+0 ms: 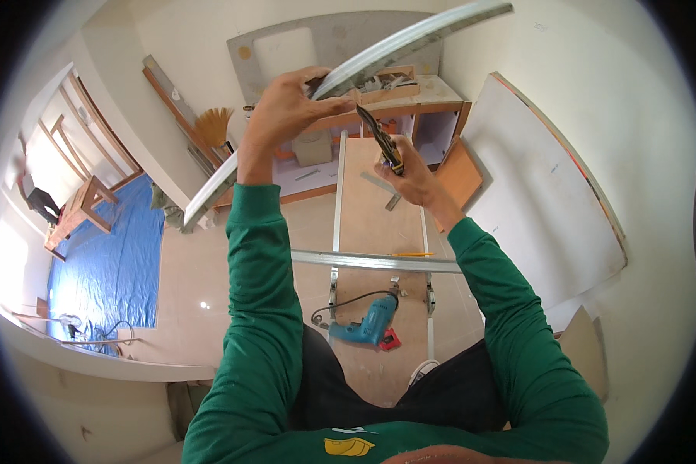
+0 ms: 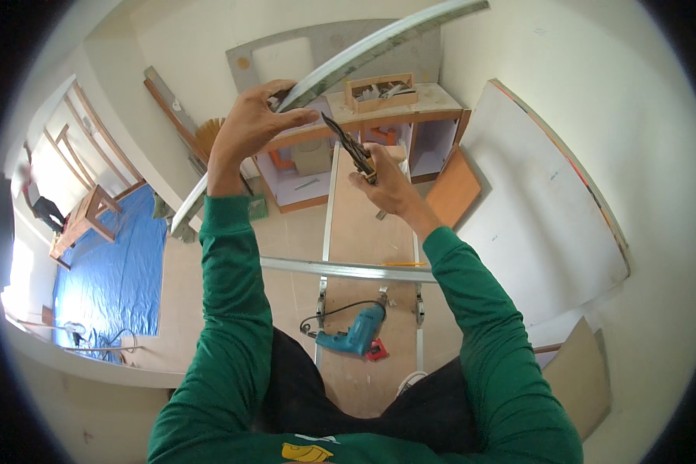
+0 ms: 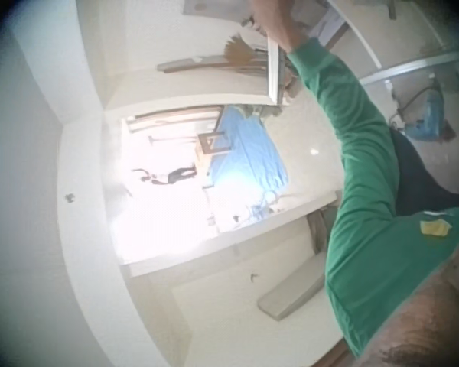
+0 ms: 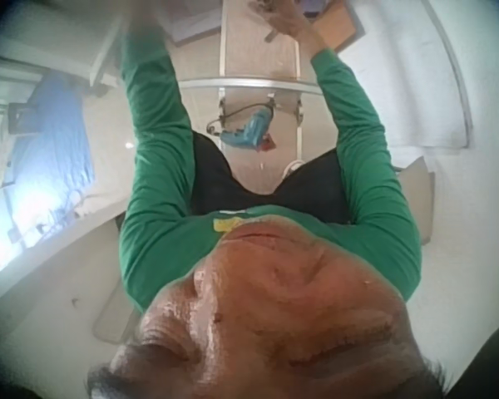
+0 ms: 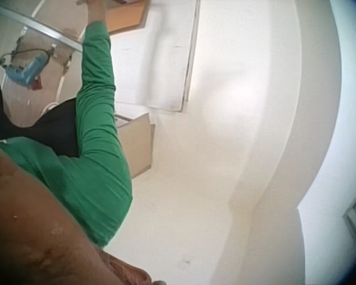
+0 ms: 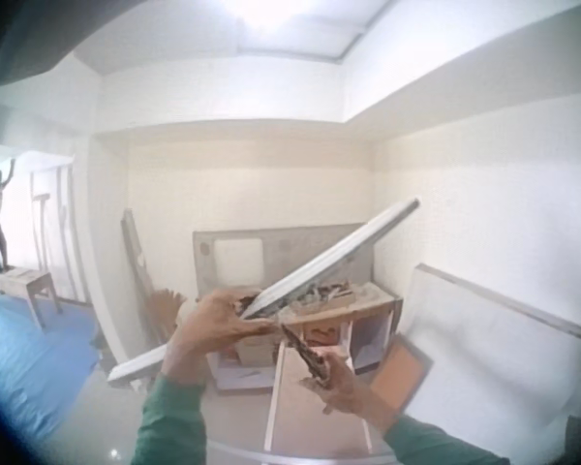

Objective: The person measures and marks a metal ceiling grid piece with a pencil and square, then cuts it with tin snips. They fit the cut piece into the ceiling grid and continue cutting additional sections.

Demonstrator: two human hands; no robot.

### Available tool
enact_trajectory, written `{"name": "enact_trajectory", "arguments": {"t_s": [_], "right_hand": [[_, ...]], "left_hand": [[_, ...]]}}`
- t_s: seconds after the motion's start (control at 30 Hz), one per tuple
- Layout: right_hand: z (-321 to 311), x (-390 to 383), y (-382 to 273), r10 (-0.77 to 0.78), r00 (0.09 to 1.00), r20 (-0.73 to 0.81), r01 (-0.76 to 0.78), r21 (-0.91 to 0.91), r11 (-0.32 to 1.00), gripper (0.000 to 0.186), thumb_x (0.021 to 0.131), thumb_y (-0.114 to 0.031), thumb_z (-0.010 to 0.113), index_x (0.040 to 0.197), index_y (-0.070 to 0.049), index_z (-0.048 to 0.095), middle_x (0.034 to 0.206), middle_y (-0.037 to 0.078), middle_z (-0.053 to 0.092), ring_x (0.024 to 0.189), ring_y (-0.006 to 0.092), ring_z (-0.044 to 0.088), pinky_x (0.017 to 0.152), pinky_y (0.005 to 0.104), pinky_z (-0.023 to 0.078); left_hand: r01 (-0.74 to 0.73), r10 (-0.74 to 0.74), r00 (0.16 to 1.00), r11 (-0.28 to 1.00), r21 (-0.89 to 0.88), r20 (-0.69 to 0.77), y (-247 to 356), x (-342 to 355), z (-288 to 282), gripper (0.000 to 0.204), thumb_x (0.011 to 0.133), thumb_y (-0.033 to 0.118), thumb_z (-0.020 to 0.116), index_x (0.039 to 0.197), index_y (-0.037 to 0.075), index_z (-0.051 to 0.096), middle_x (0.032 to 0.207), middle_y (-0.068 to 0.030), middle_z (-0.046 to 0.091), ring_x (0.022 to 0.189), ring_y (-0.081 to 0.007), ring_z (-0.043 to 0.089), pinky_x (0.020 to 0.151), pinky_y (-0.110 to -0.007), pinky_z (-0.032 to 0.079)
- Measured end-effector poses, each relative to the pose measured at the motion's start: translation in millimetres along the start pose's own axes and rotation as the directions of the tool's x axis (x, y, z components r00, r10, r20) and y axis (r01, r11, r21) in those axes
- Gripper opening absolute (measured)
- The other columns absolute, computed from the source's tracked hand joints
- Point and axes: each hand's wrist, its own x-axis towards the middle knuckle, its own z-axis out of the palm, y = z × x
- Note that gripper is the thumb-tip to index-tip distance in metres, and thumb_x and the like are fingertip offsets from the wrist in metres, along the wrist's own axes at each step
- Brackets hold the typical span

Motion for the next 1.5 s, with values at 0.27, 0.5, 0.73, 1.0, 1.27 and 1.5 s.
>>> {"name": "enact_trajectory", "arguments": {"t_s": [0.27, 0.5, 0.73, 1.0, 1.27, 1.5], "right_hand": [[3.2, 10.3, -0.8, 0.076, 0.997, -0.023, -0.077, -0.014, 0.997, 0.051, 0.100, -0.024, 0.078, 0.138, -0.004, 0.052, 0.098, 0.006, 0.055, 0.092, 0.0191, 0.058, 0.088, 0.0356, 0.050], [-3.4, 17.1, -15.0, 0.114, 0.993, -0.041, -0.110, 0.095, 0.989, 0.062, 0.097, -0.025, 0.078, 0.145, 0.001, 0.050, 0.126, 0.021, 0.061, 0.120, 0.0386, 0.061, 0.107, 0.0463, 0.046], [-7.8, 12.4, -8.7, 0.010, 0.996, -0.091, -0.003, 0.081, 0.997, 0.063, 0.098, -0.020, 0.076, 0.149, 0.002, 0.046, 0.135, 0.022, 0.055, 0.125, 0.0372, 0.057, 0.110, 0.0449, 0.045], [-13.4, 12.7, -20.4, -0.102, 0.984, -0.147, 0.098, -0.038, 0.994, 0.062, 0.100, -0.021, 0.073, 0.149, 0.003, 0.045, 0.137, 0.024, 0.053, 0.127, 0.0402, 0.056, 0.111, 0.0460, 0.045], [-18.9, 13.2, -27.8, -0.041, 0.995, -0.086, 0.037, -0.053, 0.998, 0.057, 0.100, -0.018, 0.072, 0.146, 0.002, 0.046, 0.133, 0.024, 0.053, 0.122, 0.0416, 0.057, 0.110, 0.0462, 0.045], [-22.8, 12.1, -35.2, -0.052, 0.994, -0.093, 0.051, -0.018, 0.999, 0.050, 0.099, -0.014, 0.070, 0.141, 0.001, 0.048, 0.128, 0.024, 0.053, 0.118, 0.0409, 0.057, 0.107, 0.0471, 0.046]], "left_hand": [[0.003, 0.006, 0.998, 0.992, -0.125, 0.070, 5.7, -7.6, -11.4, 0.059, 0.080, 0.034, 0.098, 0.122, -0.002, 0.078, 0.100, -0.0095, 0.077, 0.087, -0.0167, 0.068, 0.079, -0.031, 0.055], [0.002, 0.024, 0.988, 0.986, -0.170, 0.150, 24.4, -7.5, 0.5, 0.061, 0.082, 0.031, 0.097, 0.127, -0.005, 0.075, 0.103, -0.0107, 0.078, 0.092, -0.0171, 0.070, 0.082, -0.030, 0.057], [-0.050, 0.079, 0.985, 0.981, -0.185, 0.153, 31.8, -4.8, 8.2, 0.068, 0.080, 0.035, 0.097, 0.132, -0.003, 0.074, 0.110, -0.0148, 0.079, 0.097, -0.0204, 0.073, 0.090, -0.033, 0.058], [-0.069, 0.099, 0.985, 0.977, -0.201, 0.143, 37.1, -6.1, 5.7, 0.075, 0.076, 0.039, 0.099, 0.135, -0.001, 0.075, 0.116, -0.0170, 0.079, 0.102, -0.0246, 0.074, 0.094, -0.037, 0.058], [-0.070, 0.096, 0.986, 0.982, -0.177, 0.139, 41.8, -8.0, 2.9, 0.079, 0.073, 0.043, 0.100, 0.134, -0.001, 0.075, 0.123, -0.0201, 0.078, 0.109, -0.0288, 0.073, 0.098, -0.040, 0.058], [-0.094, 0.123, 0.981, 0.978, -0.188, 0.150, 40.4, -7.4, 2.7, 0.078, 0.075, 0.042, 0.099, 0.135, -0.001, 0.074, 0.121, -0.0187, 0.078, 0.108, -0.0269, 0.073, 0.097, -0.038, 0.058]]}}
